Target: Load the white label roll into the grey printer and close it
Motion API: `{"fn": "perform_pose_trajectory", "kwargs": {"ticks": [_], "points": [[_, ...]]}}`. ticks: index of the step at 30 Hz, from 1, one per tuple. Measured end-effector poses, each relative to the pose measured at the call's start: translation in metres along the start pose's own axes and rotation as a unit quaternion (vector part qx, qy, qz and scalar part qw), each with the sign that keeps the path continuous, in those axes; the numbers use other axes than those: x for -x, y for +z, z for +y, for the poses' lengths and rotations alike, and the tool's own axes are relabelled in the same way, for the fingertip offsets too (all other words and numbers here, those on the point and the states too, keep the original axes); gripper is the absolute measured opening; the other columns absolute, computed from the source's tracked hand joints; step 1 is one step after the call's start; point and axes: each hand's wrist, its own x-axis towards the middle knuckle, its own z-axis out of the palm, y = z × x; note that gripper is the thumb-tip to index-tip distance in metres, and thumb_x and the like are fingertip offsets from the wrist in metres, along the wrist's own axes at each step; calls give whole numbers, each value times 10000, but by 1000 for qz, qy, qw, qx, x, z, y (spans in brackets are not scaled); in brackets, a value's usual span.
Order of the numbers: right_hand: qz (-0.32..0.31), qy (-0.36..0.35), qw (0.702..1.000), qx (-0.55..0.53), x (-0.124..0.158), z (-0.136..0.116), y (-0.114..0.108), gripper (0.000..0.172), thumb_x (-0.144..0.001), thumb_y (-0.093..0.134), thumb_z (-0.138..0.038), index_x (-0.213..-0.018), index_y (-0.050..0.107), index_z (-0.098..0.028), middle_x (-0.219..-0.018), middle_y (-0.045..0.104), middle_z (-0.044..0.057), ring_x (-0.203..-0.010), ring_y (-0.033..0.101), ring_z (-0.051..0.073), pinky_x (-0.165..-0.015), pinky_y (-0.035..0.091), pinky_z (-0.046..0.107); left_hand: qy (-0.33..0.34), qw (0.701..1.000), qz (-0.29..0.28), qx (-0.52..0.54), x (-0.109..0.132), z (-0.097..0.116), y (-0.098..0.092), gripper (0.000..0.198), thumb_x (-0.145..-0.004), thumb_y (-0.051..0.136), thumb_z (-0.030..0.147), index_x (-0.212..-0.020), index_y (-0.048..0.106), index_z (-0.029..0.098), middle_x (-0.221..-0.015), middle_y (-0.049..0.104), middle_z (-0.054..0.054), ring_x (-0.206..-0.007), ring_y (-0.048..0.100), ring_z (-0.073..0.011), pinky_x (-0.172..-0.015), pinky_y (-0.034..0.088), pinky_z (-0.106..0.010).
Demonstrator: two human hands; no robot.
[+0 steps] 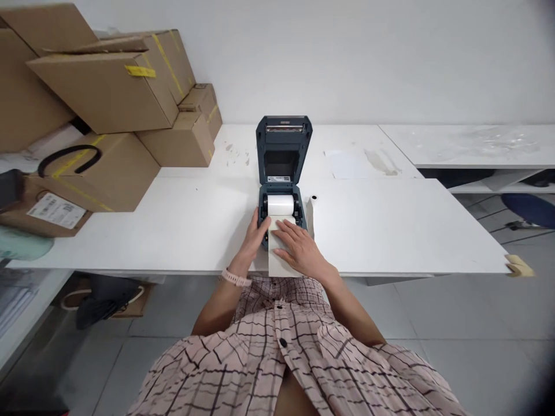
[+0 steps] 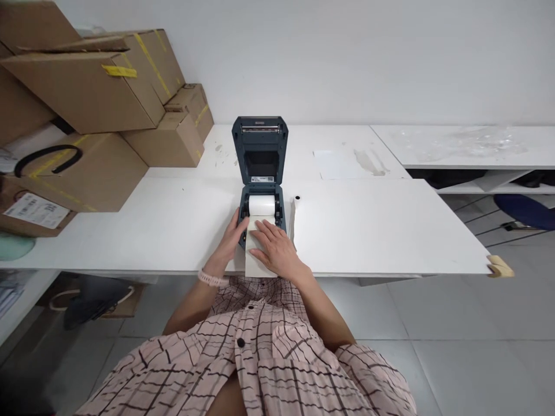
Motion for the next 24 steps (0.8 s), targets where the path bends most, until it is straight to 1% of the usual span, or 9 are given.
{"fn": "perform_pose_trajectory", "kwargs": {"ticks": [3, 5, 7, 10, 14, 16, 19, 22, 24], "points": [[43, 20, 991, -129, -14, 12, -26, 459, -1045, 459, -583, -1280, 716, -283, -1461, 663, 85, -1426, 564, 310, -1179, 463, 587, -6, 999, -38, 26, 26, -3, 1, 974, -874, 714, 565, -1666, 197, 336, -1725, 333, -67, -1560, 379, -347, -1229, 430, -486], [173, 69, 965, -182, -42, 31, -53, 493, -1028, 454, -633, -1295, 704, -302, -1421, 686, 76, -1362, 613, 291, -1179, 469, 552, 1, 998, -53, 36, 33, 0, 0, 986, -863, 740, 531, -1665, 210, 311, -1702, 378, -84, -1525, 434, -348, -1205, 461, -480], [305, 105, 928, -185, -86, 57, -80, 643, -996, 407, -733, -1428, 609, -301, -1541, 583, 81, -1466, 503, 302, -1223, 400, 550, 8, 998, -61, 30, 33, 5, -1, 964, -864, 745, 514, -1657, 241, 298, -1697, 386, -85, -1528, 427, -346, -1209, 458, -473], [292, 117, 921, -229, -162, 96, -109, 837, -967, 205, -838, -1600, 373, -318, -1703, 355, 40, -1587, 315, 284, -1253, 319, 574, 2, 998, -63, 10, 31, 11, -2, 952, -864, 744, 523, -1652, 256, 308, -1705, 375, -72, -1558, 380, -352, -1224, 443, -467], [210, 72, 944, -245, -214, 110, -121, 961, -916, 176, -906, -1596, 383, -260, -1590, 519, 66, -1514, 431, 311, -1233, 335, 605, -12, 999, -50, 11, 34, 6, -3, 1017, -843, 763, 534, -1668, 211, 312, -1727, 328, -61, -1578, 341, -350, -1243, 421, -462], [214, 63, 945, -238, -200, 97, -116, 926, -937, 200, -883, -1583, 418, -257, -1498, 611, 56, -1470, 489, 316, -1232, 352, 598, -15, 998, -56, 14, 37, -2, -8, 1068, -824, 774, 567, -1677, 177, 328, -1747, 274, -48, -1586, 326, -352, -1248, 417, -456], [218, 65, 946, -231, -139, 69, -97, 814, -1008, 115, -781, -1590, 419, -301, -1503, 610, 32, -1486, 483, 298, -1241, 371, 565, -34, 999, -34, 20, 41, -12, -23, 1024, -858, 653, 704, -1679, 151, 355, -1774, 177, -35, -1614, 254, -354, -1255, 398, -459], [201, 68, 952, -221, -67, 43, -67, 723, -1054, 45, -662, -1520, 512, -367, -1604, 522, -15, -1568, 367, 262, -1289, 320, 529, -28, 999, 14, 41, 41, -10, -36, 917, -918, 461, 772, -1677, 169, 348, -1771, 191, -58, -1622, 233, -332, -1271, 359, -485], [184, 84, 955, -218, -33, 30, -46, 611, -1064, 171, -649, -1468, 558, -404, -1635, 479, -36, -1604, 291, 258, -1319, 255, 537, -4, 998, 32, 45, 38, -1, -36, 894, -929, 443, 766, -1675, 180, 349, -1771, 195, -52, -1627, 225, -314, -1289, 325, -487]]}}
